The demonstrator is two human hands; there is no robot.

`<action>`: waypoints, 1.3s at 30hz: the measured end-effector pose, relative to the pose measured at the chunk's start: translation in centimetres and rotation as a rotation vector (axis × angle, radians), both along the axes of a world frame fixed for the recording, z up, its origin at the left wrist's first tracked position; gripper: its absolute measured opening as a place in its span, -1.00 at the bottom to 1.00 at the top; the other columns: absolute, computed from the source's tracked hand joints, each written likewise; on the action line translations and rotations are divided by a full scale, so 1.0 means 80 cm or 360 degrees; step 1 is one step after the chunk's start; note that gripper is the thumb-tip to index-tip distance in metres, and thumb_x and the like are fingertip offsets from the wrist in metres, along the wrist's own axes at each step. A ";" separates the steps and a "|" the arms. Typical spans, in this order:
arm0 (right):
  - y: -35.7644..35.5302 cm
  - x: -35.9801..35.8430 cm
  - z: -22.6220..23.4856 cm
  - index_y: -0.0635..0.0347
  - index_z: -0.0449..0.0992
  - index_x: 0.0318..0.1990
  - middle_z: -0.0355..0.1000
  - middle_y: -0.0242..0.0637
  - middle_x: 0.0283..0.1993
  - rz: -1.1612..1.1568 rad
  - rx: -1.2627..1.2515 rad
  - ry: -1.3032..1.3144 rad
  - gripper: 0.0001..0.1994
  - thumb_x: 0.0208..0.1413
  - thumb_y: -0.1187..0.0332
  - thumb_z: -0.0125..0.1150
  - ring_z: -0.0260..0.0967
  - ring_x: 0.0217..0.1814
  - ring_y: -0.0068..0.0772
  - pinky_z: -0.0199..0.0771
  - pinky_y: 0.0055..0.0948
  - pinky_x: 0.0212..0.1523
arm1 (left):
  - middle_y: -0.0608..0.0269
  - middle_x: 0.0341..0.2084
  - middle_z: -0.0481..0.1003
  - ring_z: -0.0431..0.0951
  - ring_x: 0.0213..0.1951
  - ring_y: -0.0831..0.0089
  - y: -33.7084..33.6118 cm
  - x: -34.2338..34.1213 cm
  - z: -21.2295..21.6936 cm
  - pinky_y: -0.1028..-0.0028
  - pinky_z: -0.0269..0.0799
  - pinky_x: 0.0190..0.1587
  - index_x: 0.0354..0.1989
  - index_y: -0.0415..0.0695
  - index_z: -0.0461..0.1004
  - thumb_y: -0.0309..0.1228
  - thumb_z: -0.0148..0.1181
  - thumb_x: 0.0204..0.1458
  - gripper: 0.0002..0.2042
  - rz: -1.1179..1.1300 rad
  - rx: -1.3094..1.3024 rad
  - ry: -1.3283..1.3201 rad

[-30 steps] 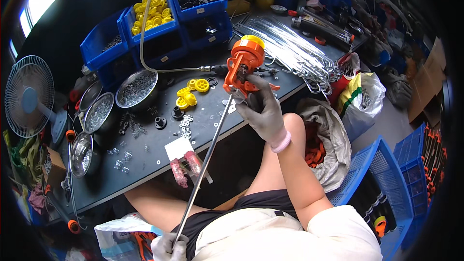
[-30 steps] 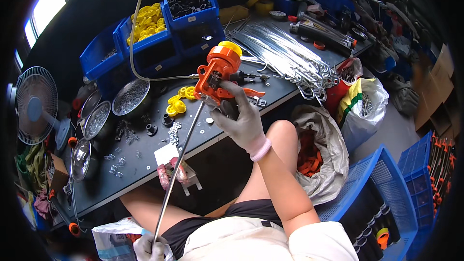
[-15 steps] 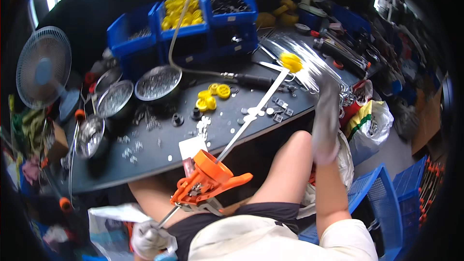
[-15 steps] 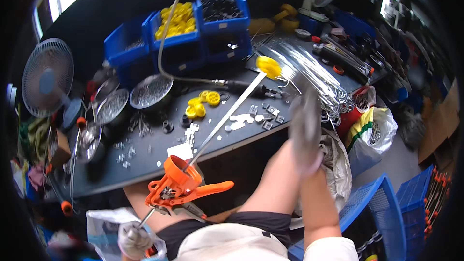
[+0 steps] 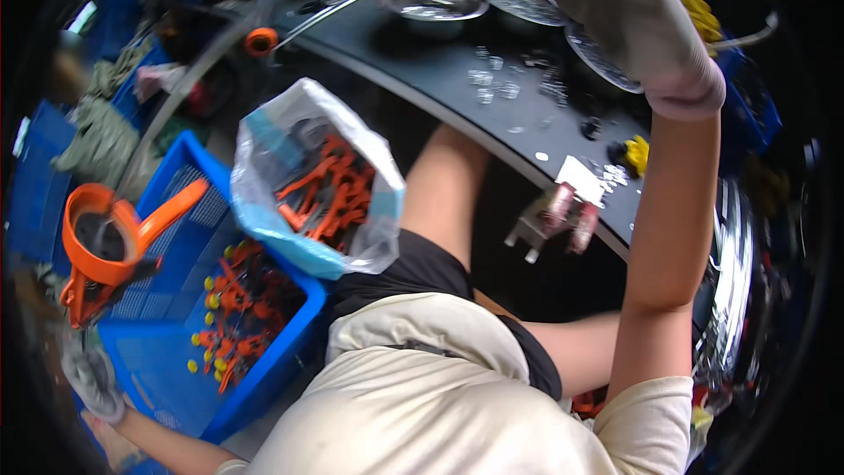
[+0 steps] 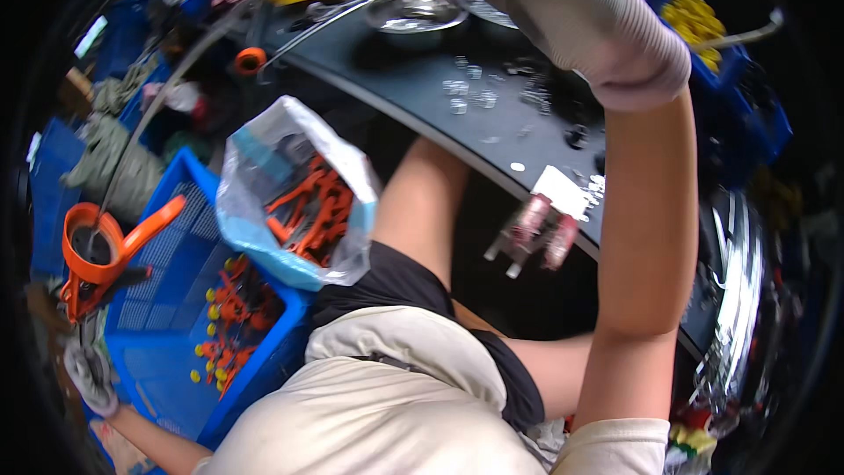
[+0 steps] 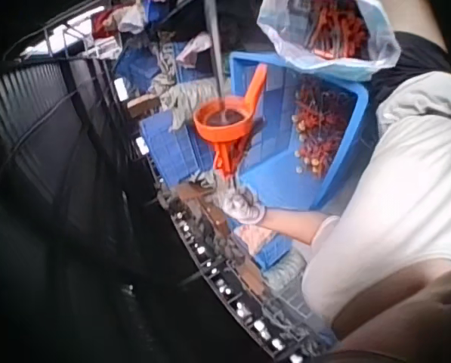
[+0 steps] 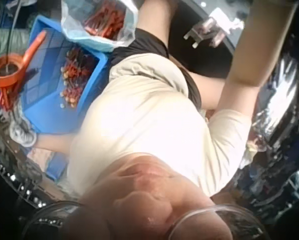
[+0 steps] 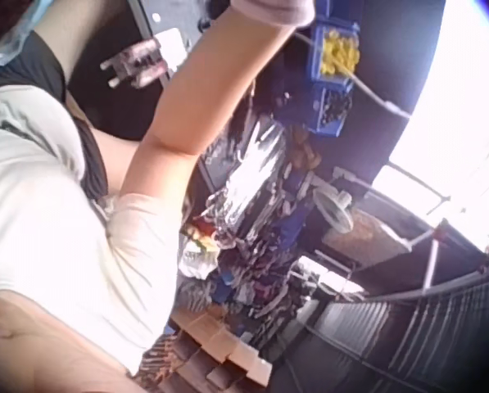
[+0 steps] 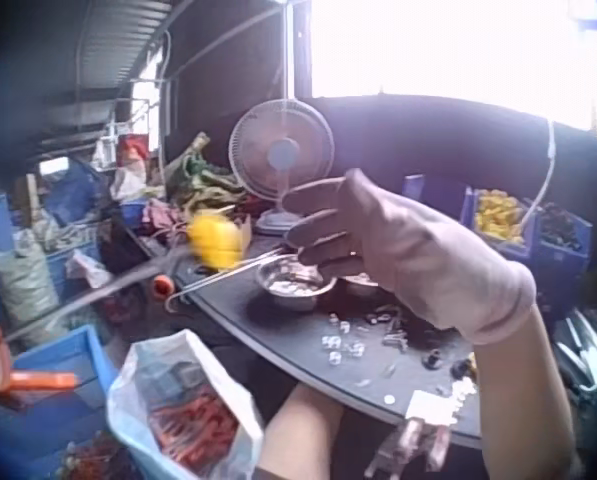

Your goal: Assembling mechanical components using manual and power tools on a workbench.

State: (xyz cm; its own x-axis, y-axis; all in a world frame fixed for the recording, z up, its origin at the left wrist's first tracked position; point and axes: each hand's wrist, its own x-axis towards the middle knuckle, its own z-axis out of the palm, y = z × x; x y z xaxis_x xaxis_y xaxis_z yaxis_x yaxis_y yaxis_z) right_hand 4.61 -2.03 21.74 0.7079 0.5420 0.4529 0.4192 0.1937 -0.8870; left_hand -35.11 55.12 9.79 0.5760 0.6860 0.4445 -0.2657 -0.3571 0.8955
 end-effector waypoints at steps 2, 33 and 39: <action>-0.016 0.048 -0.061 0.33 0.37 0.07 0.45 -0.17 0.00 0.0137 -0.0045 -0.0657 -0.55 0.28 0.09 -0.09 0.43 -0.03 -0.36 0.39 -0.38 0.03 | 0.43 -0.23 0.49 0.45 -0.33 0.74 -0.031 -0.080 0.029 0.83 0.26 -0.41 0.14 -0.06 0.32 -0.28 0.04 0.23 -0.67 -0.0326 0.0036 0.0423; -0.059 -0.182 -0.244 0.34 0.43 0.02 0.47 -0.06 -0.15 -0.0861 -0.0122 0.0954 -0.66 0.17 0.32 0.02 0.46 -0.14 -0.31 0.42 -0.40 -0.06 | 0.00 0.01 0.35 0.38 0.04 0.25 -0.285 0.478 -0.161 0.34 0.36 0.01 0.18 -0.28 0.17 -0.46 0.19 -0.12 -0.39 -0.1119 0.0876 0.1160; 0.045 -0.166 -0.260 0.20 -0.01 0.30 0.43 0.17 -0.28 -0.0803 0.0083 0.0097 -0.34 0.09 0.26 0.13 0.46 -0.30 0.18 0.46 -0.11 -0.23 | 0.19 -0.09 0.37 0.42 -0.09 0.41 -0.487 0.359 -0.043 0.45 0.28 0.07 0.18 -0.29 0.16 -0.33 0.12 0.11 -0.50 -0.1934 -0.0078 0.0532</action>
